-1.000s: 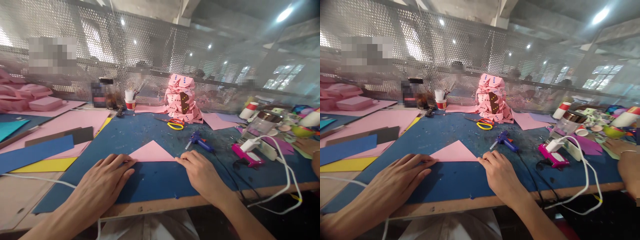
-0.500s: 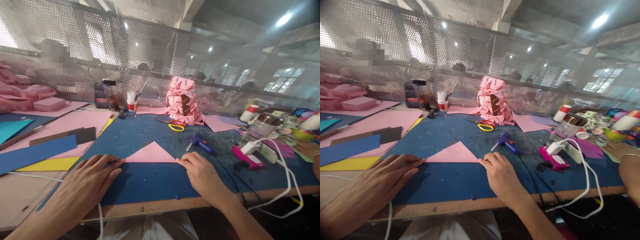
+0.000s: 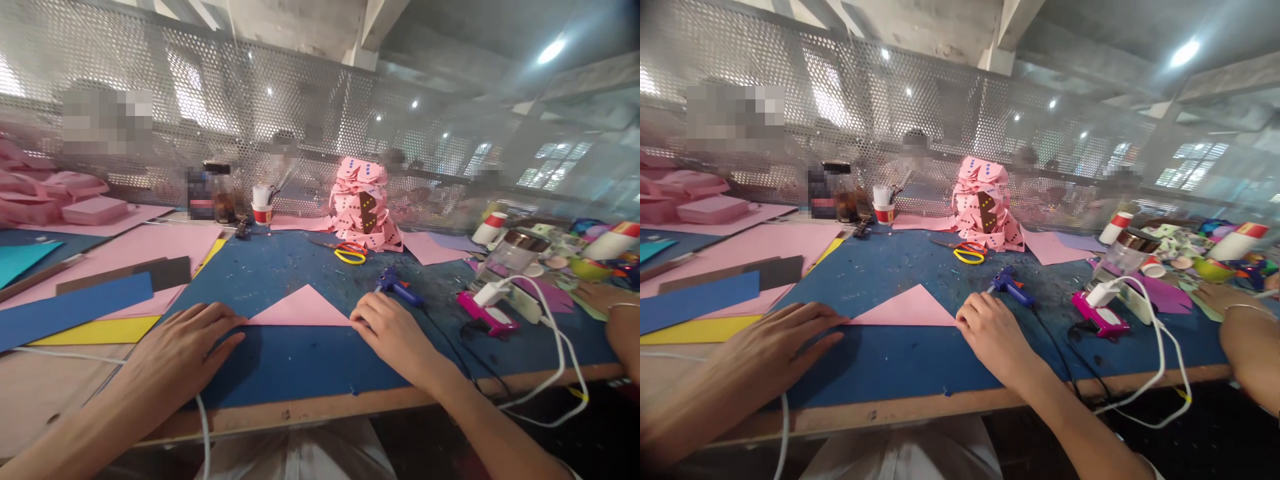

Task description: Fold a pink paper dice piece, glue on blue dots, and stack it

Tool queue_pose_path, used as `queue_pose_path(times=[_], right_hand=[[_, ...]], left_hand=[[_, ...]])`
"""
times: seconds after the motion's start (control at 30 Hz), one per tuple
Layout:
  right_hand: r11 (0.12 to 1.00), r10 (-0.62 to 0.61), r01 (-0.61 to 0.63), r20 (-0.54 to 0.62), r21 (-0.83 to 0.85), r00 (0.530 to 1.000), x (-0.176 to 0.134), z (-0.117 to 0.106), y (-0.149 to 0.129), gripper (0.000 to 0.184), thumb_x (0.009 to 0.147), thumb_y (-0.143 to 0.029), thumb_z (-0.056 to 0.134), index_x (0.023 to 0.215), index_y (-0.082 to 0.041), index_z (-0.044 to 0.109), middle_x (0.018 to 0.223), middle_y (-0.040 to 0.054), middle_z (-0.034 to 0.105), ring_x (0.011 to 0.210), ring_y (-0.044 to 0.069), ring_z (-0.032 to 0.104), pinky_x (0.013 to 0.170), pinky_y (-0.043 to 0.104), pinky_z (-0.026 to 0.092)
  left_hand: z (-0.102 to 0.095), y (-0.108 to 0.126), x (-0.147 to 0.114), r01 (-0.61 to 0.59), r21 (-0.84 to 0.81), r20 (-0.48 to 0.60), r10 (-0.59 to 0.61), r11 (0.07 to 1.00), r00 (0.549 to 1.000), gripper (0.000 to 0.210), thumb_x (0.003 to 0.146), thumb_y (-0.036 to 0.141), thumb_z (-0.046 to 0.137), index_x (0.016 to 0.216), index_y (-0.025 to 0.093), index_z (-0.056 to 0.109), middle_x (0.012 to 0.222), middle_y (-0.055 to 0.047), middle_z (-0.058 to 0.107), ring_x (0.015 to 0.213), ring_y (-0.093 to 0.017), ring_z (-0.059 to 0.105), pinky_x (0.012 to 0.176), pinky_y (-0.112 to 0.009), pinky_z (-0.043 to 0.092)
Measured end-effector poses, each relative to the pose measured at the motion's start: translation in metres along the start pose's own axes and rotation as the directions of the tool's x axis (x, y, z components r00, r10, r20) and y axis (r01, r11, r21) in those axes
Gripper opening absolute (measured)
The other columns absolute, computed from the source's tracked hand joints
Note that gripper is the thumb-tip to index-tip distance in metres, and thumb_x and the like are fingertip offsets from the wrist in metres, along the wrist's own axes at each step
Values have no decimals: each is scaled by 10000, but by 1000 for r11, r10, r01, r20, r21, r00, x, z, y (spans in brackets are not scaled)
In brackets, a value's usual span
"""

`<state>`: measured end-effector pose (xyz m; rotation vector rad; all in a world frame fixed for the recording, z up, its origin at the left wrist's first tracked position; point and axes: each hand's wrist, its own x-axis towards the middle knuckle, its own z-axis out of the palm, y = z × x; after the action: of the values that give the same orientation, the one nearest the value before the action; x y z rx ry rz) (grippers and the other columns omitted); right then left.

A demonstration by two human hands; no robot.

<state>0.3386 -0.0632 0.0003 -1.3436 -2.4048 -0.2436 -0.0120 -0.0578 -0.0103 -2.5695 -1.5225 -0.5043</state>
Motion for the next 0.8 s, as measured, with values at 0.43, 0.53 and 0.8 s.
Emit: queue_pose_path(times=[0.43,0.53,0.8], right_hand=[[854,218,-178,-28,488,975,7,0,-1,77,922,-162,594,873,-209,629,928,9,666,826,150,646,782,286,509],[776,287,-226,-10,589,958,12,-2,-5,59,918,-223,600,881,-211,645,845,-2,688,788,157,661,749,278,516],[646,331,-270,57,714,942,33,-4,-25,79,877,-250,641,816,-200,634,751,-22,678,704,140,645,668,245,501]], left_hand=[[-19,24,8,129,-385,-31,-152,914,988,346,968,508,484,908,260,718,963,-13,742,875,-220,679,681,-263,524],[-18,33,16,240,-581,187,-160,778,969,344,909,555,566,945,276,766,961,-19,776,903,-250,698,726,-294,545],[-8,53,65,335,-915,297,-186,226,937,384,846,553,659,1011,234,795,1064,-53,785,1065,-274,684,930,-354,522]])
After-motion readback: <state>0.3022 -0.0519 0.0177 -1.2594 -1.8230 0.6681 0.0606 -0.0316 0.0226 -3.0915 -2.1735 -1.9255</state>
